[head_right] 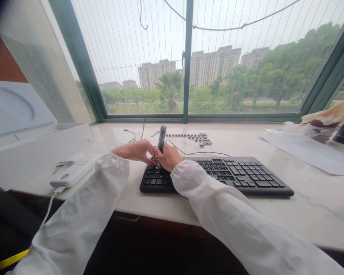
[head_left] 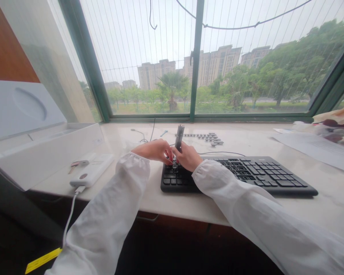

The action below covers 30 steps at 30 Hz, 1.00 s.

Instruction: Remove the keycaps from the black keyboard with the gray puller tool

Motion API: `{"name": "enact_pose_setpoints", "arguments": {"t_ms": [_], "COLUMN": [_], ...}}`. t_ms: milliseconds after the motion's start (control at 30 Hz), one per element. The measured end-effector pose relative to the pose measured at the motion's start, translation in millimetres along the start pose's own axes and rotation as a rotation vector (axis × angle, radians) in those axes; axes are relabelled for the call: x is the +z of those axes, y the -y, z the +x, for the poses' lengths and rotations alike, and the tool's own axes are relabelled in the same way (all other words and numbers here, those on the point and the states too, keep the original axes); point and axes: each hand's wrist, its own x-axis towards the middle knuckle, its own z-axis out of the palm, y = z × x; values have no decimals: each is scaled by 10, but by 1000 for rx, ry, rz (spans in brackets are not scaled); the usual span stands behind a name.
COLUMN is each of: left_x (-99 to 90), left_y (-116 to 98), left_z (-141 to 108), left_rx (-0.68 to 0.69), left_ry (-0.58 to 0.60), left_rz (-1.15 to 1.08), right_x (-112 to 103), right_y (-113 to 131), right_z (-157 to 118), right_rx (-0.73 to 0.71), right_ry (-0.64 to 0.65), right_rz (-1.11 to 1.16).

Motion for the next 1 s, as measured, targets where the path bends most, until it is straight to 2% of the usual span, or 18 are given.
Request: {"name": "enact_pose_setpoints", "arguments": {"t_ms": [300, 467, 800, 1000], "left_x": [12, 6, -15, -11], "left_y": [90, 98, 49, -49], "left_z": [-11, -12, -29, -23], "left_rx": [24, 5, 61, 42], "left_ry": [23, 23, 18, -20], "left_rz": [-88, -66, -124, -32], "right_x": [-6, -19, -14, -11], "right_y": [31, 96, 33, 36], "right_z": [-50, -91, -33, -21], "right_rx": [-110, -156, -66, -53], "right_ry": [38, 53, -39, -24], "right_rz": [-85, -124, -75, -60]}}
